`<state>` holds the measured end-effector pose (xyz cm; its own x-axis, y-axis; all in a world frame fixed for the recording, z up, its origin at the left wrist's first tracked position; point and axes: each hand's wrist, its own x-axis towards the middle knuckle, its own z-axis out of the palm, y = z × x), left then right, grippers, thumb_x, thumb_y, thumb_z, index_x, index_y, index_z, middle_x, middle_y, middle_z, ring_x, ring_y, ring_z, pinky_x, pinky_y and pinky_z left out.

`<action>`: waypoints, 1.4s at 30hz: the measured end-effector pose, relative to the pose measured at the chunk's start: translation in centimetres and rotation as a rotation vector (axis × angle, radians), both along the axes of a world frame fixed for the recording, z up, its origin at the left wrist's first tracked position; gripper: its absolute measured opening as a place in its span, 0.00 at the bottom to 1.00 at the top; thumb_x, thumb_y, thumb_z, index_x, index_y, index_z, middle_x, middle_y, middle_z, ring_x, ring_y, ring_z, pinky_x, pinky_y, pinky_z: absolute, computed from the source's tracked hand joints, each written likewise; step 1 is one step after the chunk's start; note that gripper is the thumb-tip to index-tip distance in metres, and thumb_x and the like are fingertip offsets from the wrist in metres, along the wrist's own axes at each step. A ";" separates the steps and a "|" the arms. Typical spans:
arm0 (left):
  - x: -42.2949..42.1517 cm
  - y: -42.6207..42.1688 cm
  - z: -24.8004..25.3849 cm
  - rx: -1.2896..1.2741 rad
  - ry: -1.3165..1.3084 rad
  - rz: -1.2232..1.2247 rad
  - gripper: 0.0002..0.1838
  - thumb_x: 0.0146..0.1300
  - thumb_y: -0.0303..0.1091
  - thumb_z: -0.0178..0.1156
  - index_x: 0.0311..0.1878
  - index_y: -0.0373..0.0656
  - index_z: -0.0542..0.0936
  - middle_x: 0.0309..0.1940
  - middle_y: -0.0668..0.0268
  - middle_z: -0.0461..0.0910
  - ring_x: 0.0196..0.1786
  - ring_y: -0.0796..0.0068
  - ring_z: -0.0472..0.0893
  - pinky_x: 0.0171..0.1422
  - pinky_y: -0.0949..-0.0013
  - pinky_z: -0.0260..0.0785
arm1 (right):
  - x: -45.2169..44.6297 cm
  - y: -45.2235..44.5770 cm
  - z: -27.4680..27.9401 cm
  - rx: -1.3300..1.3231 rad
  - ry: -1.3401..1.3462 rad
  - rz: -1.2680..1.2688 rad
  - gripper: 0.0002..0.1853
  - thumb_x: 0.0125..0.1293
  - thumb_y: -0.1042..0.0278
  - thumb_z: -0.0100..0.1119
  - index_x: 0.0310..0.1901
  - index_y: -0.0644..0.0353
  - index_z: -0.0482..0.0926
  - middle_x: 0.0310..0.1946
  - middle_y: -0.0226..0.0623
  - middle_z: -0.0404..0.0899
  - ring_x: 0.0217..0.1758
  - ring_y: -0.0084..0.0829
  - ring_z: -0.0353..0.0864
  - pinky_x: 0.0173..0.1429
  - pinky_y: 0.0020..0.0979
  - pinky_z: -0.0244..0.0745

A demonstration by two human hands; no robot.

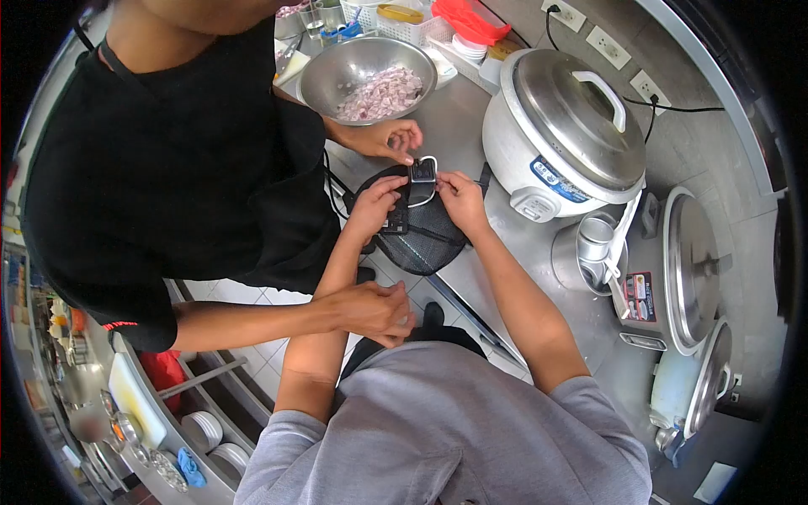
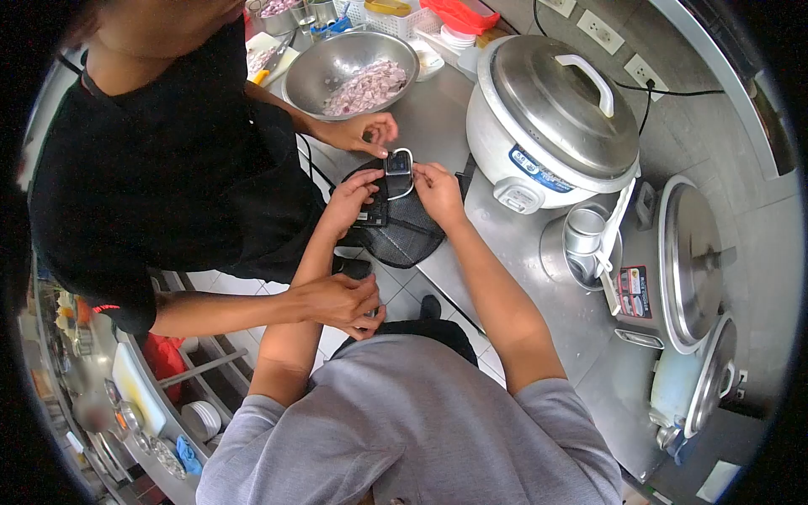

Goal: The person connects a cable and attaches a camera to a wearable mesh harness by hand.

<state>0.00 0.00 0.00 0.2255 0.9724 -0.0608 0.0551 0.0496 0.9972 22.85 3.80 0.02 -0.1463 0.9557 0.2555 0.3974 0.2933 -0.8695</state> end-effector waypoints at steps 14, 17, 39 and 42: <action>0.4 -0.1 -3.1 0.154 0.026 0.030 0.15 0.69 0.25 0.58 0.58 0.37 0.75 0.52 0.69 0.79 0.51 0.83 0.77 0.58 0.73 0.69 | 0.1 -0.3 0.4 -0.041 0.086 0.053 0.18 0.69 0.82 0.57 0.60 0.68 0.79 0.46 0.39 0.84 0.45 0.25 0.86 0.54 0.26 0.81; 0.7 -0.7 -4.1 0.340 -0.091 0.080 0.21 0.68 0.24 0.60 0.64 0.36 0.73 0.59 0.65 0.79 0.52 0.81 0.80 0.58 0.73 0.73 | 0.3 -0.3 0.3 -0.163 0.134 0.070 0.23 0.68 0.83 0.57 0.65 0.66 0.76 0.47 0.38 0.85 0.46 0.24 0.86 0.55 0.26 0.80; 5.9 -2.1 16.9 1.378 1.441 -0.705 0.06 0.57 0.38 0.60 0.33 0.52 0.84 0.37 0.73 0.82 0.45 0.68 0.79 0.55 0.67 0.71 | 0.6 3.0 -3.2 -0.052 0.090 0.226 0.41 0.58 0.76 0.69 0.74 0.61 0.64 0.59 0.47 0.74 0.50 0.38 0.83 0.57 0.34 0.79; 6.4 2.4 8.0 1.227 1.482 -0.581 0.07 0.62 0.39 0.61 0.35 0.47 0.84 0.37 0.70 0.83 0.46 0.70 0.79 0.56 0.65 0.72 | 0.9 1.7 0.5 0.232 -0.339 0.231 0.41 0.57 0.75 0.70 0.73 0.59 0.65 0.59 0.49 0.74 0.52 0.42 0.82 0.59 0.35 0.78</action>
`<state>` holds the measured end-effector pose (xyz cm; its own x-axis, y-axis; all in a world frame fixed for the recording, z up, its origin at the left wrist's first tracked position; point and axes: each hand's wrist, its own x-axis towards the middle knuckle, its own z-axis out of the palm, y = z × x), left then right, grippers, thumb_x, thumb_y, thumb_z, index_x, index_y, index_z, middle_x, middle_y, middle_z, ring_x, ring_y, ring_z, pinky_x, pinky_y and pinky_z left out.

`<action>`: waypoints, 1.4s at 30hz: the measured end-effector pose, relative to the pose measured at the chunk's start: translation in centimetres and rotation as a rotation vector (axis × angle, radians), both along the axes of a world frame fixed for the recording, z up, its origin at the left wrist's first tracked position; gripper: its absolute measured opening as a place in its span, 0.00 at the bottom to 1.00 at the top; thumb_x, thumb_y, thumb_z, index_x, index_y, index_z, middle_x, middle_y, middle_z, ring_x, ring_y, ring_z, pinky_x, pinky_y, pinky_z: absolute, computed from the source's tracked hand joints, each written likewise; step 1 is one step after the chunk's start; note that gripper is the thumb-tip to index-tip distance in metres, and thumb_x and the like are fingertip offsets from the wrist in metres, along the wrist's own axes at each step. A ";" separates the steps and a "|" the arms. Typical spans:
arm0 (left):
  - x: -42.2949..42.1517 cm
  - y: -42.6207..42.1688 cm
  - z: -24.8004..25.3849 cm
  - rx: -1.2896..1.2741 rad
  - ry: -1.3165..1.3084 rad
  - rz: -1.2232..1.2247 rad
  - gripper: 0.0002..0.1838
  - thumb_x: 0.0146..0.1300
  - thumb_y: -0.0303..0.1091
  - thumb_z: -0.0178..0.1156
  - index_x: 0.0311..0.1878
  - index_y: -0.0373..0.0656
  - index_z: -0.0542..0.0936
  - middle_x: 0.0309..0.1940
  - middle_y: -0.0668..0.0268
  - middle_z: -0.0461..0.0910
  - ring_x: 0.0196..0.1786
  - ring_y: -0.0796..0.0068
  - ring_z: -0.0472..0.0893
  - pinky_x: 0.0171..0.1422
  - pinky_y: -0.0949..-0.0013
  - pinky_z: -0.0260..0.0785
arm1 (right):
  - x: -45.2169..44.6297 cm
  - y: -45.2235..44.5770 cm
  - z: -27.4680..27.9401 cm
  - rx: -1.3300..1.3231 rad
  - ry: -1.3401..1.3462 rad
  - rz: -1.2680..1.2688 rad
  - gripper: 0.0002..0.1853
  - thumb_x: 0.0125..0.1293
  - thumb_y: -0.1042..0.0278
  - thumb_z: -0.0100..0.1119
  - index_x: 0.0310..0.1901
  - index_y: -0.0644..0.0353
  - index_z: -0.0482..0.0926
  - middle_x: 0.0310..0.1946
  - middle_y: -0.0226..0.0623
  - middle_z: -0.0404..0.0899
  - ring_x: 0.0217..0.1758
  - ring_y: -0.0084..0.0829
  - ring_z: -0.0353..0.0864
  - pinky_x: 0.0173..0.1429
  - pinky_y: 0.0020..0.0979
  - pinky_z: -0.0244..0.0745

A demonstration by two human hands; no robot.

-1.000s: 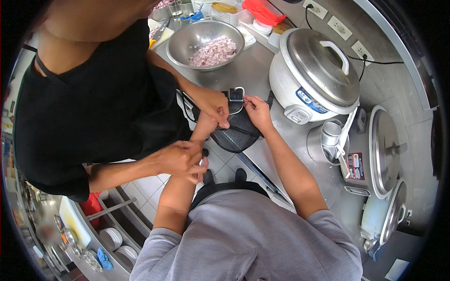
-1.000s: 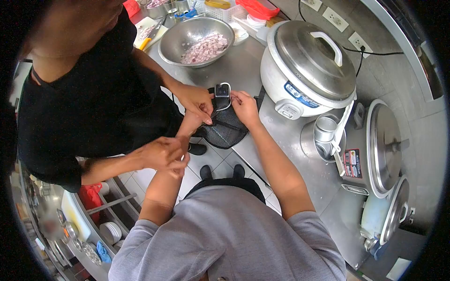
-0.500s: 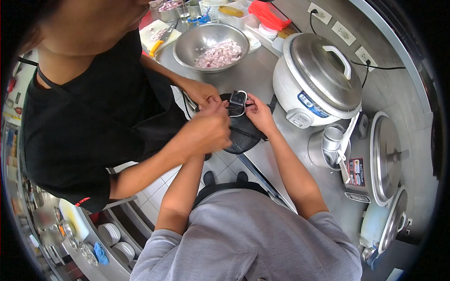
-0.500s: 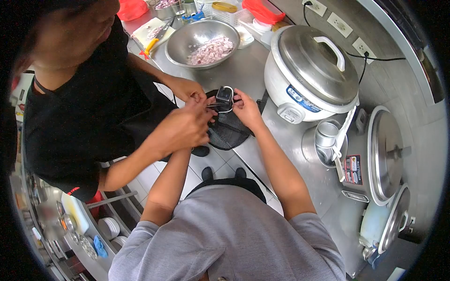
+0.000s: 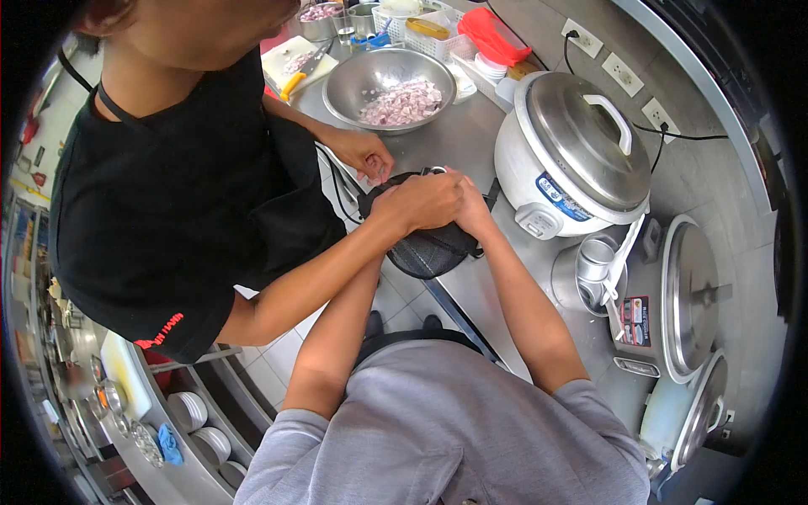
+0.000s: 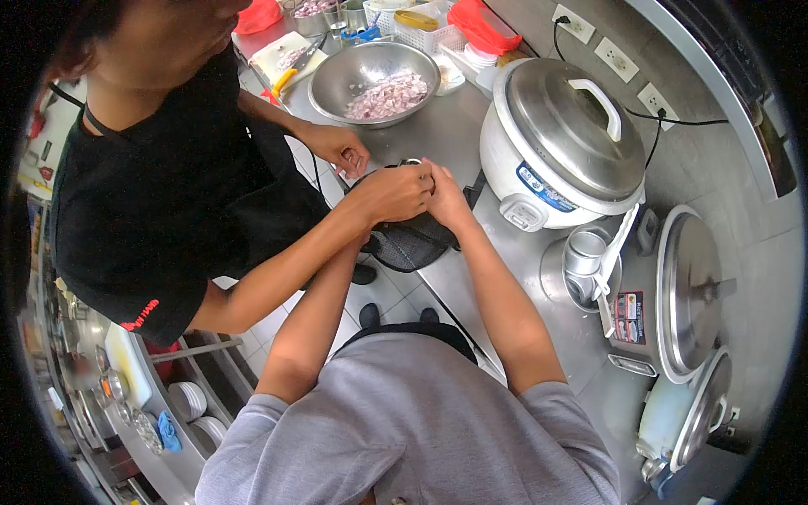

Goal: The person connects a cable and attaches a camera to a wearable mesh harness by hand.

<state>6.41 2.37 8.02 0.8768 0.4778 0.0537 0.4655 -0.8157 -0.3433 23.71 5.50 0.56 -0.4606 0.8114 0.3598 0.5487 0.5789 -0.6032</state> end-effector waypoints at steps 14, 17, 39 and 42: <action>-2.6 -2.4 -11.2 -0.817 -2.082 0.815 0.08 0.64 0.34 0.63 0.43 0.41 0.83 0.40 0.68 0.82 0.45 0.73 0.80 0.52 0.71 0.75 | -0.2 -1.7 2.5 -0.281 0.149 -0.005 0.40 0.53 0.77 0.73 0.70 0.59 0.68 0.56 0.45 0.75 0.50 0.39 0.84 0.55 0.36 0.80; -1.8 -2.2 -10.7 -0.800 -2.157 0.808 0.09 0.64 0.33 0.63 0.45 0.40 0.83 0.40 0.68 0.82 0.45 0.74 0.80 0.51 0.72 0.75 | 0.0 -2.3 3.7 -0.271 0.114 0.010 0.44 0.51 0.77 0.74 0.72 0.59 0.66 0.58 0.47 0.74 0.56 0.44 0.82 0.60 0.38 0.78; -0.2 -2.2 -8.6 -1.019 -2.337 0.494 0.15 0.76 0.37 0.55 0.54 0.35 0.74 0.49 0.57 0.80 0.54 0.65 0.81 0.62 0.61 0.76 | 0.8 -2.3 2.7 -0.253 0.034 0.030 0.48 0.51 0.74 0.74 0.76 0.55 0.61 0.62 0.49 0.74 0.62 0.47 0.78 0.68 0.39 0.73; 0.1 -2.3 -8.0 -1.137 -2.397 0.462 0.15 0.77 0.38 0.53 0.54 0.34 0.72 0.48 0.56 0.80 0.53 0.64 0.82 0.61 0.60 0.77 | 1.4 -2.0 3.0 -0.271 0.032 0.088 0.47 0.54 0.77 0.71 0.76 0.55 0.60 0.63 0.48 0.73 0.60 0.46 0.78 0.67 0.38 0.74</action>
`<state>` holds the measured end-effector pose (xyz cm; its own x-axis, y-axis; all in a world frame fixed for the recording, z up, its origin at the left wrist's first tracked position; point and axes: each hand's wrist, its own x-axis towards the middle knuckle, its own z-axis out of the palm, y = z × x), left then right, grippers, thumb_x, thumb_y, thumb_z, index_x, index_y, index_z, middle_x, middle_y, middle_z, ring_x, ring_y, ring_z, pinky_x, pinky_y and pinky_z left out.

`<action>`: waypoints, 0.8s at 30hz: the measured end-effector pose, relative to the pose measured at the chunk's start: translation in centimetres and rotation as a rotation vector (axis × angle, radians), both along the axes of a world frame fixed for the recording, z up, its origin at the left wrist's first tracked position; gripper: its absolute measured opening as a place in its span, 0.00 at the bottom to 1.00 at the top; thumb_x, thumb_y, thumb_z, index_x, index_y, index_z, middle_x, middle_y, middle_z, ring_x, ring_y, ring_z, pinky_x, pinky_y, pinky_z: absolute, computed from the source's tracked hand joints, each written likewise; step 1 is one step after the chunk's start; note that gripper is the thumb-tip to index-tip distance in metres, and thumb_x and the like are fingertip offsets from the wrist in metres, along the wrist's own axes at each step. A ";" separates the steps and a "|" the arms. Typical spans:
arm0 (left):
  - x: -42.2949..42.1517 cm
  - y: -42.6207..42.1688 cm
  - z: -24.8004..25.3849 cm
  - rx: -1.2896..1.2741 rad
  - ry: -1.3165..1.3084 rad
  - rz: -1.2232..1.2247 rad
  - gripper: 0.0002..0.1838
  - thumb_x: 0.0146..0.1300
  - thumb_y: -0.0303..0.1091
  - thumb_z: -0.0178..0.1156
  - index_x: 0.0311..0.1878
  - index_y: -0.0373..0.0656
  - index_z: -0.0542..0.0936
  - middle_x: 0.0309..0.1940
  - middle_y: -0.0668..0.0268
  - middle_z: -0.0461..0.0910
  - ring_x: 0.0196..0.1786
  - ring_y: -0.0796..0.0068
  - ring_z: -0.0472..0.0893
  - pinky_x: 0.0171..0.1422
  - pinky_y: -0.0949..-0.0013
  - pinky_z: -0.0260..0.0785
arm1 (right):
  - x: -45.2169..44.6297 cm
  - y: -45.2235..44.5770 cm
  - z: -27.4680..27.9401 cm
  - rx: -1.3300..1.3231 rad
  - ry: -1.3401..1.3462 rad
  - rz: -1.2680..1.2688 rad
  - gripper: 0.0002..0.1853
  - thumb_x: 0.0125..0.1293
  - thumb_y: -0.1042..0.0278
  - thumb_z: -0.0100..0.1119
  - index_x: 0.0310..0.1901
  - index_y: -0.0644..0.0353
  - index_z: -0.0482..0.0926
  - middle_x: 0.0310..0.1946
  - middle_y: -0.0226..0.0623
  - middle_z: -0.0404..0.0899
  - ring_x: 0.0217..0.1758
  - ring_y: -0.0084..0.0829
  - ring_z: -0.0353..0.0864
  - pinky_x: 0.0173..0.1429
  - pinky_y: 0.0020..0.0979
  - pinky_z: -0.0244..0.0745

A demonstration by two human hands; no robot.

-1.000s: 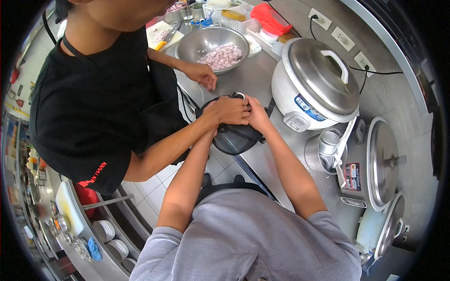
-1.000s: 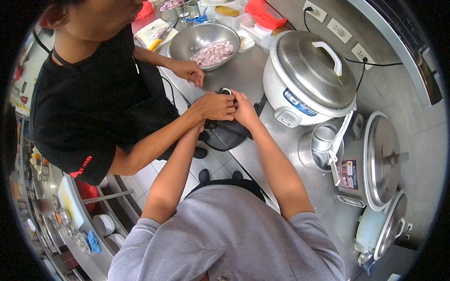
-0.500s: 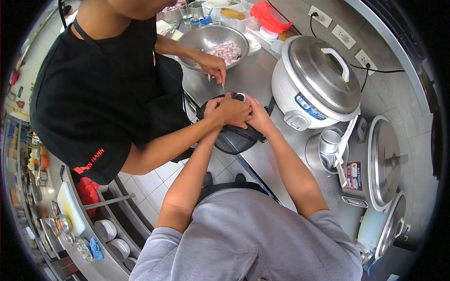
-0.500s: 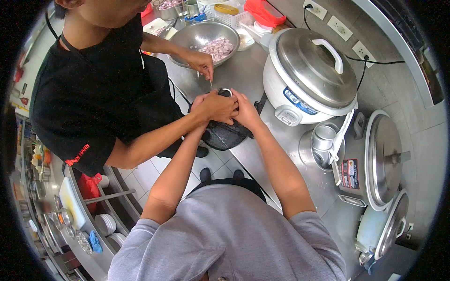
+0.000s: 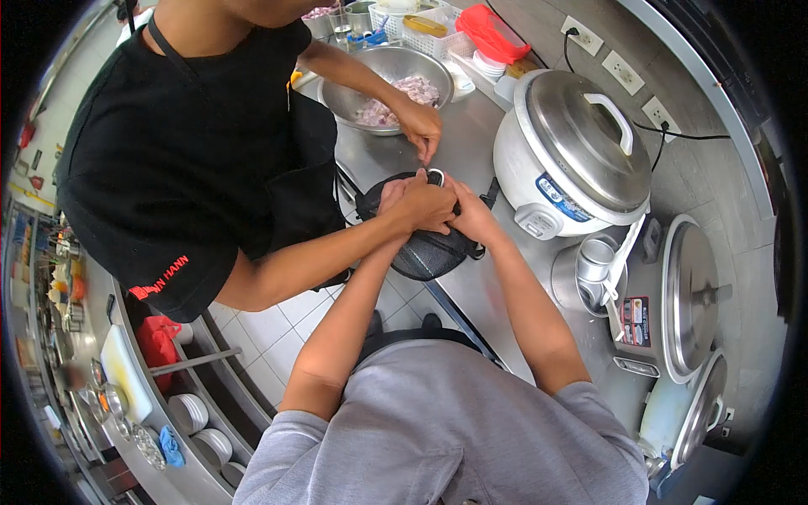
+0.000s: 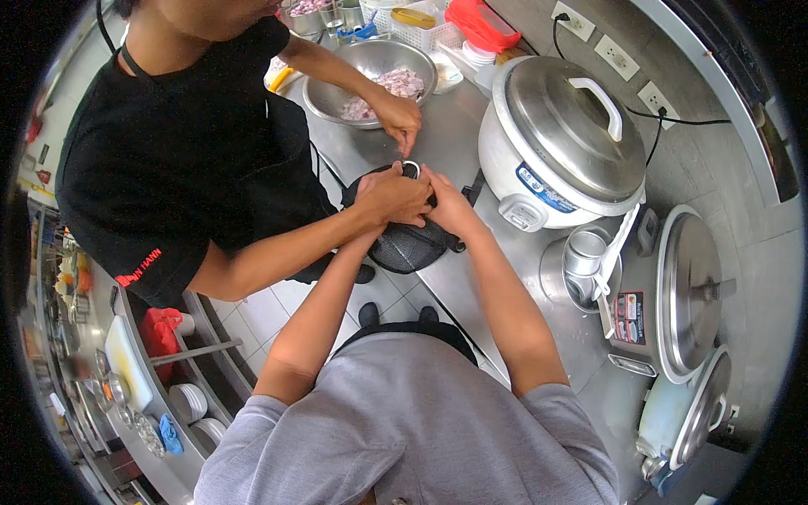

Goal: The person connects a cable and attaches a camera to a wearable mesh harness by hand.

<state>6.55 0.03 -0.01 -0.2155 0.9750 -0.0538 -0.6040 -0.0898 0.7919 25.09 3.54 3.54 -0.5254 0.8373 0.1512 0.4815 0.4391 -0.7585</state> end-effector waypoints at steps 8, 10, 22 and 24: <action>-0.6 1.9 -0.3 0.077 -0.095 -0.284 0.13 0.76 0.40 0.53 0.44 0.39 0.80 0.37 0.66 0.83 0.39 0.72 0.83 0.44 0.64 0.76 | -0.2 1.5 4.6 -0.026 0.147 -0.136 0.17 0.66 0.80 0.56 0.55 0.64 0.82 0.48 0.44 0.82 0.48 0.37 0.85 0.54 0.33 0.79; -0.5 2.1 -0.9 0.040 -0.088 -0.224 0.15 0.75 0.39 0.54 0.40 0.37 0.82 0.33 0.67 0.83 0.34 0.76 0.83 0.40 0.69 0.76 | -1.0 1.6 5.3 -0.061 0.130 -0.123 0.14 0.69 0.79 0.57 0.55 0.65 0.83 0.47 0.42 0.82 0.48 0.32 0.85 0.54 0.31 0.78; -2.4 0.3 1.6 0.262 1.274 0.105 0.43 0.53 0.36 0.76 0.72 0.37 0.69 0.65 0.51 0.74 0.67 0.51 0.73 0.70 0.59 0.66 | -1.1 3.0 3.9 0.189 0.106 -0.173 0.10 0.68 0.74 0.60 0.48 0.64 0.86 0.43 0.46 0.85 0.48 0.44 0.85 0.54 0.35 0.77; -2.7 0.9 1.9 0.251 1.213 0.009 0.44 0.52 0.36 0.77 0.72 0.38 0.69 0.65 0.51 0.74 0.66 0.51 0.74 0.71 0.59 0.65 | -1.2 2.7 3.5 0.080 0.193 -0.164 0.10 0.69 0.74 0.60 0.49 0.64 0.86 0.39 0.41 0.84 0.37 0.34 0.85 0.44 0.32 0.78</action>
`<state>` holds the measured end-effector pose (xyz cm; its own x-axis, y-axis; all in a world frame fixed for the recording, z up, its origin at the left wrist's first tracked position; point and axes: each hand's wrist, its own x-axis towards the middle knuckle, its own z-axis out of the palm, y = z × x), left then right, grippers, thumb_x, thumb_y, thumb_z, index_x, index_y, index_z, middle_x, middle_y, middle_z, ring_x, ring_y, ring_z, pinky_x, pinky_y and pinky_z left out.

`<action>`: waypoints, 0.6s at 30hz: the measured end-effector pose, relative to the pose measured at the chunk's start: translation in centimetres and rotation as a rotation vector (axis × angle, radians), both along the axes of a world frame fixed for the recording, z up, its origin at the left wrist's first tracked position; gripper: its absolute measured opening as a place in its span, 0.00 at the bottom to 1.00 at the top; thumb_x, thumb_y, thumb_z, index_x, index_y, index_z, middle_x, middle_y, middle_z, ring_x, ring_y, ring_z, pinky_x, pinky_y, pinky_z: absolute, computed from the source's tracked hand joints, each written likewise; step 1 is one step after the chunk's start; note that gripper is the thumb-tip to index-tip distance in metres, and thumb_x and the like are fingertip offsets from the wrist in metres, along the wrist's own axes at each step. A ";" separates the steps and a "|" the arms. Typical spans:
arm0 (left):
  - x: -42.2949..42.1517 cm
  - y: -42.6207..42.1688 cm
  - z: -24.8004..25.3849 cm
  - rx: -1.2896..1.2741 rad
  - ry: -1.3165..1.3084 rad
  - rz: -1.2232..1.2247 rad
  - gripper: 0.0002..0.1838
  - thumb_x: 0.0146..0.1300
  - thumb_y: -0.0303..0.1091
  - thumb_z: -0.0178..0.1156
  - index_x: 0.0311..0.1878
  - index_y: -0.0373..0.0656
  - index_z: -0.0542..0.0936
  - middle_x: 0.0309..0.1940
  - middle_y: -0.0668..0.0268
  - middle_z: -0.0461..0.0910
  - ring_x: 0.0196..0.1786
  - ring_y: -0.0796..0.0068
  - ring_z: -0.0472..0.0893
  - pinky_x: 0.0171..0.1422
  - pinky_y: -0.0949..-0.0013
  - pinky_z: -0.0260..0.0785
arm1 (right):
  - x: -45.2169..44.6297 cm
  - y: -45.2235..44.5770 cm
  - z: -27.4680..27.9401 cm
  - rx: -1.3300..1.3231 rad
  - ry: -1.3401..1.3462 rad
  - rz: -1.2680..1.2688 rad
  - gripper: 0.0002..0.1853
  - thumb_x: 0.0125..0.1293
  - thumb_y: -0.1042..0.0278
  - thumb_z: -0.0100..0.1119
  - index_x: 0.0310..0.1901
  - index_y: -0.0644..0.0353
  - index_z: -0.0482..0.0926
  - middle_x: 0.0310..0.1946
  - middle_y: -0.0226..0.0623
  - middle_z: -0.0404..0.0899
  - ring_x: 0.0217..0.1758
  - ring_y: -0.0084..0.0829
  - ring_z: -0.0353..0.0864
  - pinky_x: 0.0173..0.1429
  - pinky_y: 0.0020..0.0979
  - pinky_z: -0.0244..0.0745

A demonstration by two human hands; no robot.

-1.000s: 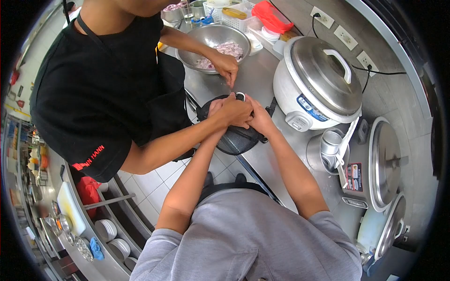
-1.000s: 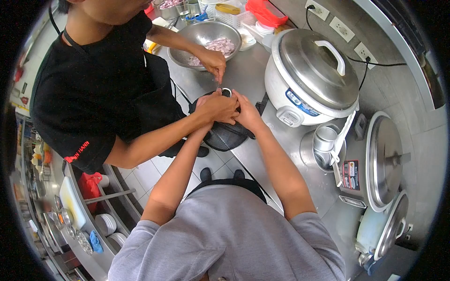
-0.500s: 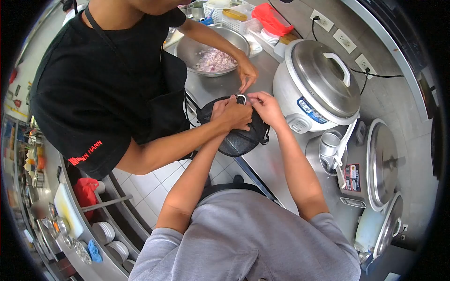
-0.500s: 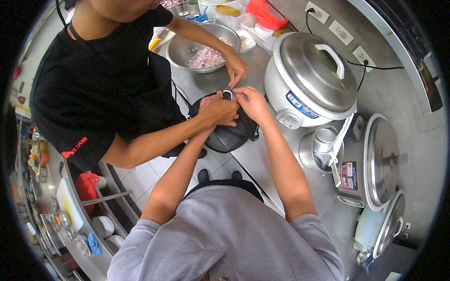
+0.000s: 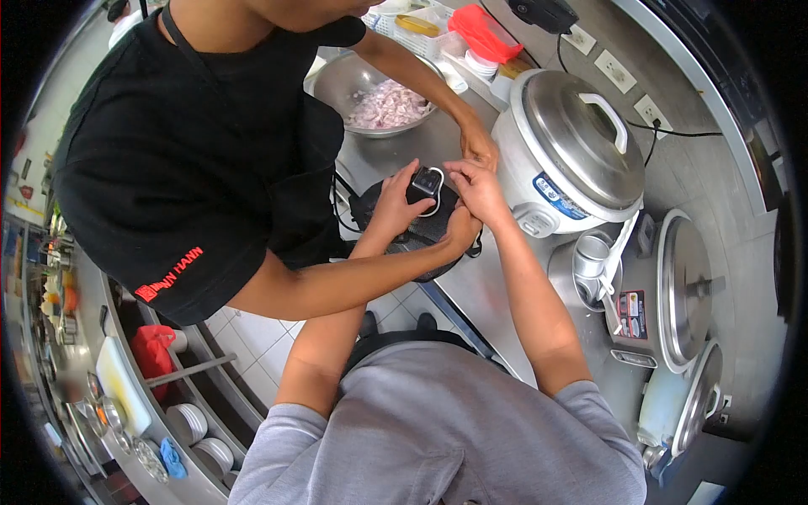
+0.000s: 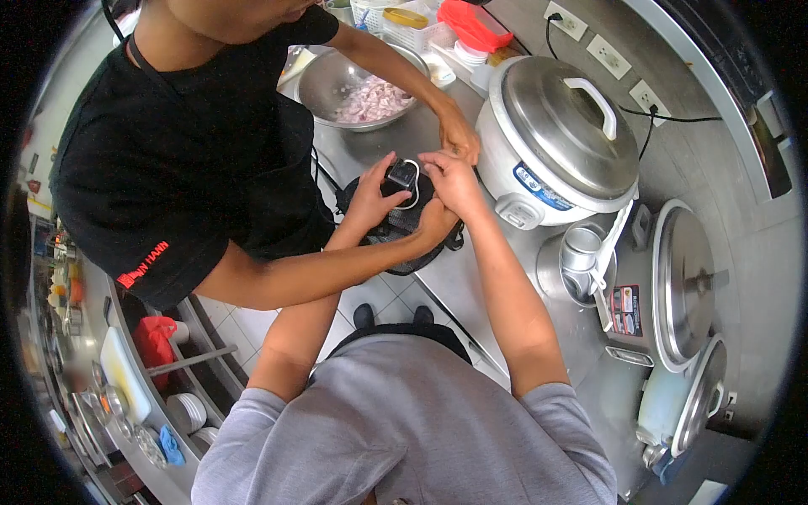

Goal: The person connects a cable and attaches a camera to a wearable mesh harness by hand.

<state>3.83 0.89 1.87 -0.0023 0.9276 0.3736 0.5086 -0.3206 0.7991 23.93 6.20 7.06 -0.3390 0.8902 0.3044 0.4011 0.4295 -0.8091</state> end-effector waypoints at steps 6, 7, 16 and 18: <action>-0.2 1.2 0.5 -0.045 -0.008 -0.151 0.46 0.50 0.37 0.79 0.74 0.43 0.69 0.64 0.51 0.74 0.65 0.52 0.74 0.71 0.59 0.65 | -0.2 -0.2 1.4 -0.034 -0.168 0.038 0.10 0.69 0.70 0.63 0.47 0.65 0.86 0.37 0.40 0.83 0.32 0.32 0.84 0.39 0.32 0.77; -0.2 1.2 0.5 -0.015 -0.011 -0.167 0.46 0.50 0.37 0.79 0.74 0.43 0.69 0.63 0.51 0.74 0.65 0.52 0.74 0.71 0.60 0.65 | -0.3 0.1 1.5 -0.035 -0.169 0.034 0.10 0.69 0.70 0.63 0.47 0.65 0.86 0.37 0.40 0.83 0.32 0.32 0.84 0.39 0.32 0.77; -0.1 1.2 1.2 -0.011 -0.017 -0.199 0.40 0.49 0.35 0.79 0.67 0.41 0.73 0.61 0.53 0.74 0.65 0.52 0.74 0.71 0.60 0.65 | -1.4 0.5 2.8 0.116 -0.361 -0.042 0.07 0.65 0.65 0.64 0.38 0.57 0.88 0.38 0.43 0.85 0.42 0.46 0.85 0.48 0.42 0.77; -0.2 1.3 1.2 -0.009 -0.017 -0.207 0.40 0.50 0.36 0.78 0.68 0.42 0.73 0.62 0.54 0.73 0.65 0.53 0.74 0.70 0.60 0.66 | -1.6 0.6 2.7 0.126 -0.360 -0.060 0.07 0.65 0.65 0.64 0.38 0.57 0.87 0.37 0.44 0.85 0.43 0.46 0.85 0.48 0.43 0.77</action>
